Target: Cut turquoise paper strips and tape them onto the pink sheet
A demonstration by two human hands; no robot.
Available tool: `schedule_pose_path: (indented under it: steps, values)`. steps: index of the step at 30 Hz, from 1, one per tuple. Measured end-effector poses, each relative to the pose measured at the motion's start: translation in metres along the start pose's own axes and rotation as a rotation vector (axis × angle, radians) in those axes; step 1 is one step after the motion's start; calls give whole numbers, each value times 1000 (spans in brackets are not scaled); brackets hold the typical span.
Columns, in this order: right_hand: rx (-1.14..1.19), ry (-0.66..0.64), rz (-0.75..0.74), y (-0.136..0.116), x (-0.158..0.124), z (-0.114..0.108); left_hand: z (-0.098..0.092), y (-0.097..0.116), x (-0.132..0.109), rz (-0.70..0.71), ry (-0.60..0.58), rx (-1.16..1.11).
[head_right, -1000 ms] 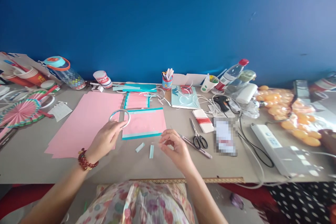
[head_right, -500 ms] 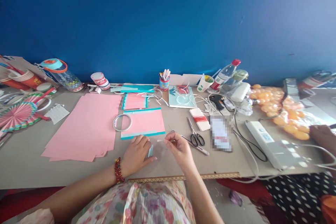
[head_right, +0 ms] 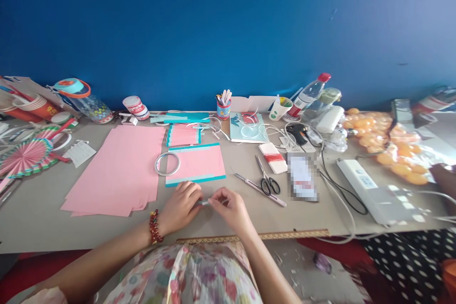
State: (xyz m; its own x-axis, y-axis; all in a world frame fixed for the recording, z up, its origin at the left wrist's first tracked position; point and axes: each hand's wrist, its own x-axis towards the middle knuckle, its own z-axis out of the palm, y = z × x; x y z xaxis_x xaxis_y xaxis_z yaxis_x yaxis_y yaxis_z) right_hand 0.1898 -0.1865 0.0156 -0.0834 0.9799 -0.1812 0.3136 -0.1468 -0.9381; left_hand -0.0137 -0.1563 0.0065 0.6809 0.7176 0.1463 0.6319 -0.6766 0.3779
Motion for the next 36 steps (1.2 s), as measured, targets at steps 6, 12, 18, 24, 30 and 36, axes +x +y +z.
schedule_pose_path:
  steps: [6, 12, 18, 24, 30, 36]
  values:
    - [-127, 128, -105, 0, -7, 13, -3, -1, -13, -36, 32, -70]
    - [-208, 275, -164, 1, -15, 25, -3, -4, -22, -74, 85, -110]
    - [-275, 293, -164, 2, -13, 32, -1, -8, -26, -47, 97, -123]
    - [-314, 293, -158, 0, -12, 33, -2, -7, -27, -54, 76, -130]
    - [-348, 303, -165, 0, -12, 34, -2, -8, -28, -38, 75, -142]
    - [-362, 312, -179, 1, -12, 36, -2, -6, -29, -14, 69, -124]
